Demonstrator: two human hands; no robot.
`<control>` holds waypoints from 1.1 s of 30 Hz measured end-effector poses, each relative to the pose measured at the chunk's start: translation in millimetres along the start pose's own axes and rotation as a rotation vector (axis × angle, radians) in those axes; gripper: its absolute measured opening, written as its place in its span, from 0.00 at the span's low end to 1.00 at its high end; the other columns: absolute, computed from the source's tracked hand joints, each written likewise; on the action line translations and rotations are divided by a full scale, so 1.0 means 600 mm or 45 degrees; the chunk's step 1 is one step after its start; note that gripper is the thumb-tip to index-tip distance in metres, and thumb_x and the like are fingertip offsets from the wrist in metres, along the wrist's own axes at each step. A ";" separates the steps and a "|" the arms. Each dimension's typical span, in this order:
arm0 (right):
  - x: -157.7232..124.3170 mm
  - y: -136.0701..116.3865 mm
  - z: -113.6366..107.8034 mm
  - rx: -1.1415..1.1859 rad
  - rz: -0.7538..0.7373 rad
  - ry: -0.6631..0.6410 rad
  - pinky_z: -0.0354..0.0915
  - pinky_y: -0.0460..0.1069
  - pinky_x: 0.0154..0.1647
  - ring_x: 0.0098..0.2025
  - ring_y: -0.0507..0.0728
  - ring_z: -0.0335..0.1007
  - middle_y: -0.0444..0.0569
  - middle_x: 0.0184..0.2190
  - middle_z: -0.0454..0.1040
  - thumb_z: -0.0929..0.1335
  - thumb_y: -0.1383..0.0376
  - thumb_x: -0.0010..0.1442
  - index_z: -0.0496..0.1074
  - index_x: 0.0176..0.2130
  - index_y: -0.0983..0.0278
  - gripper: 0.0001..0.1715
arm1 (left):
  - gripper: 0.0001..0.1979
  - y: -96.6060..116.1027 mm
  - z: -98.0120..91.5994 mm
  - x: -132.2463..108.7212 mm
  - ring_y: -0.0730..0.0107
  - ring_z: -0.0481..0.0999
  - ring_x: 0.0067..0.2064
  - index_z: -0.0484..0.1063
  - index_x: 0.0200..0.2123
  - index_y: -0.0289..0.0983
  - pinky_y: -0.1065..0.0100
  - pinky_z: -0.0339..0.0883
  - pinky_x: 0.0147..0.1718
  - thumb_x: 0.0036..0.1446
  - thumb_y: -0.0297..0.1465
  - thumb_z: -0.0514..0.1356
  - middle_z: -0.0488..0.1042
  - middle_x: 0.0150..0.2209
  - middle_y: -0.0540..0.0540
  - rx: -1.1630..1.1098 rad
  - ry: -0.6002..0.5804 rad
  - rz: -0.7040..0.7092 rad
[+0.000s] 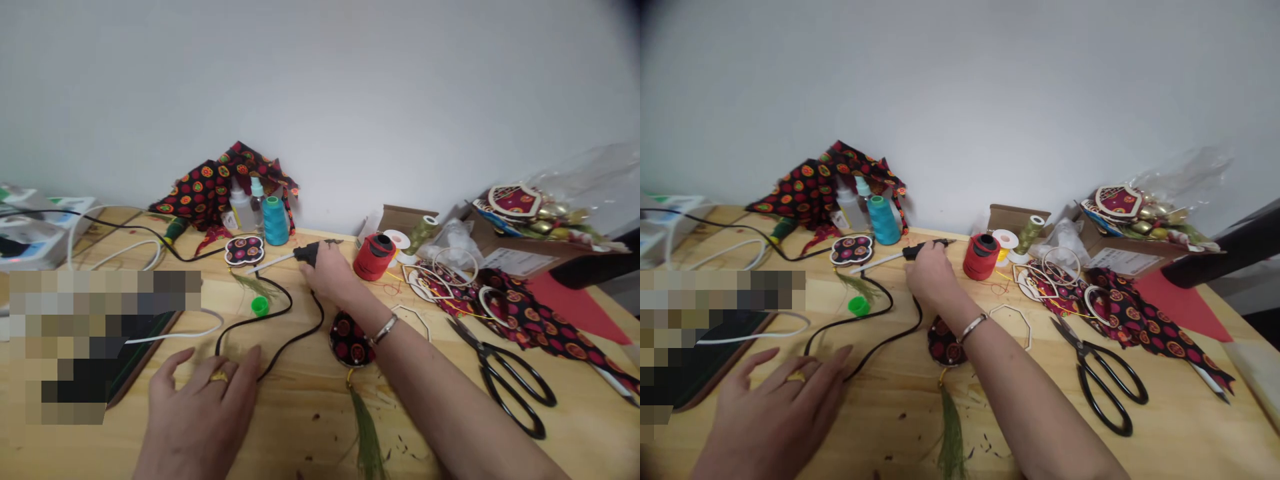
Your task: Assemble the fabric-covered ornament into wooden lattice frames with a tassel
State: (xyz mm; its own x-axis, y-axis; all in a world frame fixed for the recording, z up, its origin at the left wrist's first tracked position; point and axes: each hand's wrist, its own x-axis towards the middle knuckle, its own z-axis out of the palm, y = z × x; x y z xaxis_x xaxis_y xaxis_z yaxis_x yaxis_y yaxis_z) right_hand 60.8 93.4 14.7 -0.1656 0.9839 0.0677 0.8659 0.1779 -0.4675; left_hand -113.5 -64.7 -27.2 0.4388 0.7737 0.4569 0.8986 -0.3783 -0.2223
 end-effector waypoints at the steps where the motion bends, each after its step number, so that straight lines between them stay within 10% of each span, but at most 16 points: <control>1: -0.006 0.003 -0.012 0.003 -0.052 0.000 0.66 0.52 0.43 0.45 0.62 0.70 0.63 0.48 0.70 0.67 0.62 0.58 0.68 0.49 0.72 0.21 | 0.14 -0.004 0.000 0.001 0.55 0.77 0.30 0.71 0.43 0.32 0.45 0.60 0.39 0.57 0.24 0.50 0.77 0.23 0.45 0.026 -0.017 -0.030; 13: -0.195 0.215 -0.121 -0.296 0.109 0.136 0.61 0.49 0.31 0.32 0.57 0.72 0.49 0.30 0.78 0.63 0.67 0.60 0.76 0.33 0.64 0.12 | 0.22 0.002 0.014 -0.005 0.44 0.76 0.41 0.70 0.47 0.34 0.49 0.66 0.38 0.48 0.21 0.50 0.79 0.39 0.35 -0.165 -0.003 0.003; 20: -0.202 0.222 -0.105 -0.581 0.195 0.117 0.60 0.50 0.31 0.36 0.60 0.73 0.56 0.35 0.76 0.63 0.69 0.61 0.76 0.35 0.66 0.12 | 0.19 0.042 -0.006 0.041 0.51 0.76 0.41 0.67 0.49 0.32 0.53 0.68 0.40 0.54 0.23 0.52 0.78 0.40 0.36 -0.307 0.194 0.121; 33: -0.204 0.237 -0.095 -0.652 0.005 0.228 0.62 0.50 0.35 0.36 0.60 0.71 0.54 0.32 0.76 0.62 0.70 0.63 0.74 0.33 0.66 0.11 | 0.15 0.058 0.012 0.059 0.59 0.78 0.42 0.66 0.50 0.33 0.59 0.73 0.43 0.60 0.25 0.50 0.78 0.43 0.39 -0.368 0.103 0.014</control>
State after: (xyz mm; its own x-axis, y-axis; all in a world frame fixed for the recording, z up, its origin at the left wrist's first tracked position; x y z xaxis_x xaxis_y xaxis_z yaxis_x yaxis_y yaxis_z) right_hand 231.5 -0.7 -9.8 -0.1175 0.9643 0.2372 0.9930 0.1165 0.0183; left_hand -66.9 -46.8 -25.2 0.4363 0.7305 0.5254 0.8515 -0.5240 0.0215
